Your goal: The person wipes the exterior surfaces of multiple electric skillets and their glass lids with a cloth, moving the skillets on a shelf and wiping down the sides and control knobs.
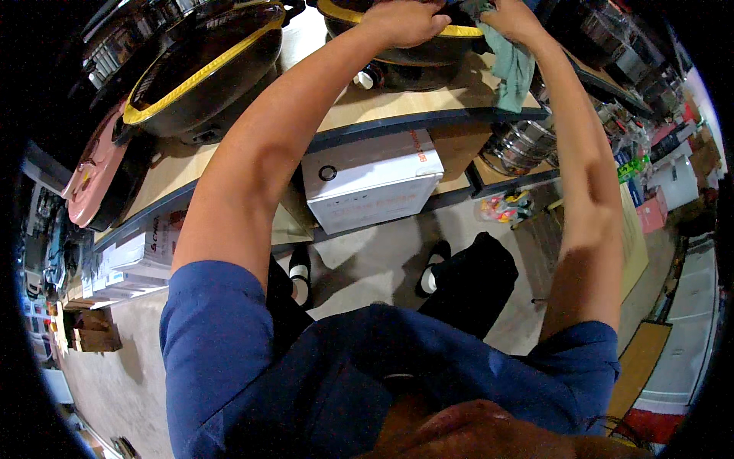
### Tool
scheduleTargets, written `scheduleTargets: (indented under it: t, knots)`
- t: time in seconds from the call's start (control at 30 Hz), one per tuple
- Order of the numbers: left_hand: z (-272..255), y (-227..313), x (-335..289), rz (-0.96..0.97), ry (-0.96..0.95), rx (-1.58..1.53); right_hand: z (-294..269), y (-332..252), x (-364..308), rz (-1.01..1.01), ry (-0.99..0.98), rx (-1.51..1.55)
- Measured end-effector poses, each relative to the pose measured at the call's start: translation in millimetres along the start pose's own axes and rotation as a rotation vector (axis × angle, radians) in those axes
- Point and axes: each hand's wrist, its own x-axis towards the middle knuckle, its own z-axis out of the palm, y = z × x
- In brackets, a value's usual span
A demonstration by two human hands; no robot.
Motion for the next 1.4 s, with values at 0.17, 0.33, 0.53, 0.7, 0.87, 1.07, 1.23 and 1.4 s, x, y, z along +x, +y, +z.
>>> scheduleTargets:
  t: [0.17,0.33,0.53,0.7,0.87,1.07,1.23,1.4]
  knots:
    - [-6.3,3.4,-10.4,-0.066,-0.042,0.013,-1.7,-18.4,-26.3,0.163,0.027,0.326]
    - [2.5,-6.1,-4.3,-0.057,-0.013,0.025,68.0,-31.0,-59.2,-0.053,0.872,0.347]
    - [-0.6,3.0,-2.3,-0.041,-0.008,0.007,123.7,-110.0,-106.0,-0.023,1.153,0.629]
    - [0.8,-11.8,-3.4,-0.067,-0.038,0.012,149.1,-157.9,-152.8,-0.043,0.866,0.743]
    - [-4.8,-6.8,-5.2,-0.078,-0.088,0.015,130.5,-145.2,-175.5,-0.296,0.614,0.697]
    - [2.1,-8.6,-2.1,-0.021,-0.002,0.012,116.5,-121.6,-138.5,-0.404,0.766,0.406]
    - [0.9,-1.2,-4.3,-0.029,0.014,-0.013,164.0,-84.5,-131.7,0.112,0.678,0.925]
    - [-6.4,4.4,-12.0,-0.028,-0.005,-0.033,151.3,-91.2,-121.1,0.179,0.731,0.830]
